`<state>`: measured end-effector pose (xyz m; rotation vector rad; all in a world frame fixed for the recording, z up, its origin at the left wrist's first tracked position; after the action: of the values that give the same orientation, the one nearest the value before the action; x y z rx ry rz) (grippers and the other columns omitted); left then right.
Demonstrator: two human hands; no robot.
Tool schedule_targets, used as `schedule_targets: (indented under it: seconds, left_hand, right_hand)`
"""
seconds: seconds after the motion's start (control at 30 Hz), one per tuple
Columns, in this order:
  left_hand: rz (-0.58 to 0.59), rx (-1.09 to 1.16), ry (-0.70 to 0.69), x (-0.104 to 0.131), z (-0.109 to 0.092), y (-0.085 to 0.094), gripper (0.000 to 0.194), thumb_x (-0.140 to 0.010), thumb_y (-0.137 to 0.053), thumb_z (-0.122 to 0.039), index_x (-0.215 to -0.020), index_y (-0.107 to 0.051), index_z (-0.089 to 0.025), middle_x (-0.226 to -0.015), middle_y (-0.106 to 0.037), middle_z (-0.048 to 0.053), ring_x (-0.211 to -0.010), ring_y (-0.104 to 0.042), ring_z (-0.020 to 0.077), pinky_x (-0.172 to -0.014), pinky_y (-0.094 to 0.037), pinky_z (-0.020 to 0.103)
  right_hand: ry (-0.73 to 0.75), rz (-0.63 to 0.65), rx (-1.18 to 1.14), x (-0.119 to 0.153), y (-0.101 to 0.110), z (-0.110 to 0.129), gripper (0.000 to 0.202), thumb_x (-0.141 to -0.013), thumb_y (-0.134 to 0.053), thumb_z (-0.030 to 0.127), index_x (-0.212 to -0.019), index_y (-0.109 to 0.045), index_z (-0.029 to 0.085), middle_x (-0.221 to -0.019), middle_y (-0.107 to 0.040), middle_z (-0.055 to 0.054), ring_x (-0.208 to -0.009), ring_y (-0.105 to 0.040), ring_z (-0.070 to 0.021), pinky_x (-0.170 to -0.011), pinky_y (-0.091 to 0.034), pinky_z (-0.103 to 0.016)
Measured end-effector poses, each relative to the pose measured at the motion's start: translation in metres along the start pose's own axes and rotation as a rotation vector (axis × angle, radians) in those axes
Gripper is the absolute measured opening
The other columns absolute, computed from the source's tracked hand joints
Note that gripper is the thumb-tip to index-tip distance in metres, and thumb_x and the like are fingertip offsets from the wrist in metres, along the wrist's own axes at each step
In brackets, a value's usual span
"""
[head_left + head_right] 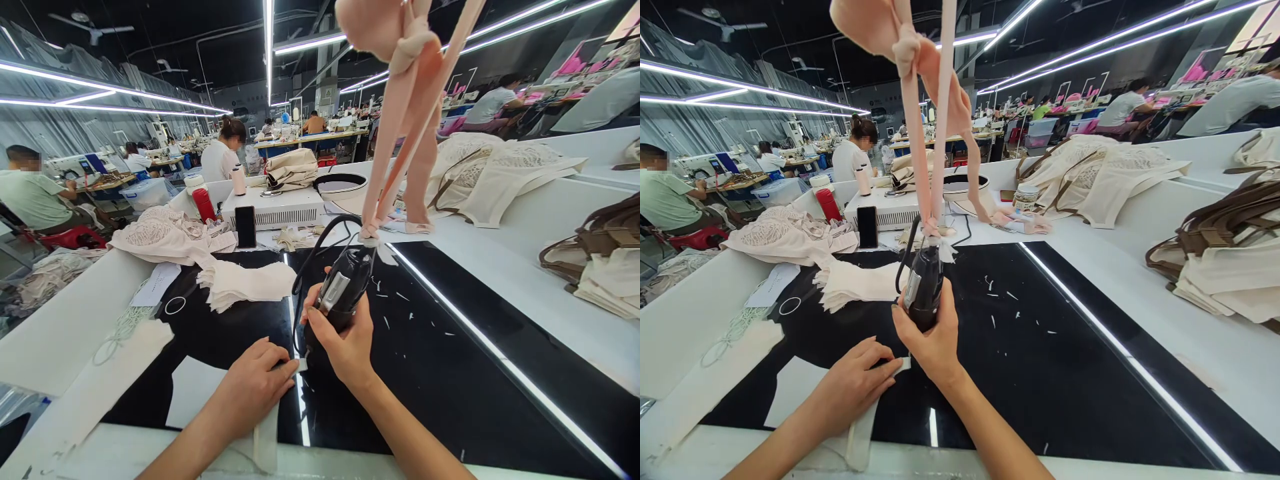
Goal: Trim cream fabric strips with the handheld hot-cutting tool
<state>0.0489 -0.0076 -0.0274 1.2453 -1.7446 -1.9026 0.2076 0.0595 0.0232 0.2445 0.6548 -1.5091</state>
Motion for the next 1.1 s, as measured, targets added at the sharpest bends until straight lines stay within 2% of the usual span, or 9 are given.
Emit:
schedule_targets:
  seconds: [0.43, 0.7, 0.87, 1.1]
  left_hand:
    - [-0.011, -0.020, -0.013, 0.000, 0.000, -0.001, 0.027, -0.095, -0.064, -0.011, -0.121, -0.063, -0.014, -0.104, -0.067, 0.007, -0.092, -0.065, 0.0220, -0.097, -0.059, 0.049]
    - [-0.007, -0.014, 0.002, 0.000, 0.000, -0.001, 0.022, -0.101, -0.056, -0.016, -0.122, -0.063, -0.016, -0.104, -0.066, 0.008, -0.093, -0.066, 0.0210, -0.097, -0.059, 0.047]
    - [-0.015, -0.012, 0.000, 0.001, 0.001, -0.002, 0.023, -0.100, -0.059, -0.015, -0.122, -0.064, -0.015, -0.103, -0.066, 0.007, -0.093, -0.065, 0.0213, -0.098, -0.058, 0.048]
    - [0.012, 0.003, 0.009, -0.001, 0.001, -0.002, 0.025, -0.100, -0.058, -0.015, -0.124, -0.064, -0.014, -0.104, -0.066, 0.007, -0.093, -0.064, 0.0216, -0.097, -0.058, 0.047]
  right_hand:
    - [0.023, 0.000, -0.028, -0.002, -0.001, 0.003, 0.023, -0.084, -0.074, 0.027, -0.100, -0.056, 0.027, -0.082, -0.065, 0.004, -0.062, -0.062, -0.0128, -0.058, -0.056, -0.029]
    - [0.004, -0.011, 0.005, -0.001, -0.002, 0.004, 0.020, -0.085, -0.071, 0.027, -0.101, -0.058, 0.026, -0.084, -0.065, 0.004, -0.063, -0.063, -0.0129, -0.058, -0.057, -0.030]
    - [0.021, -0.017, -0.072, 0.001, -0.002, 0.009, 0.022, -0.085, -0.072, 0.020, -0.098, -0.055, 0.027, -0.082, -0.066, 0.005, -0.058, -0.061, -0.0107, -0.055, -0.056, -0.027]
    - [-0.007, 0.020, -0.084, 0.007, -0.002, 0.009, 0.033, -0.085, -0.072, 0.018, -0.110, -0.054, 0.029, -0.081, -0.066, 0.006, -0.057, -0.061, -0.0112, -0.053, -0.056, -0.026]
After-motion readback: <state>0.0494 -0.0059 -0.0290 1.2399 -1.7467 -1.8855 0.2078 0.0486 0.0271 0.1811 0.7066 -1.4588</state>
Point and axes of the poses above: each hand's wrist, its own x-axis away from the middle knuckle, its own y-axis out of the back of the hand, z = x × y, the point moved 2 cm from there along -x, towards the middle knuckle
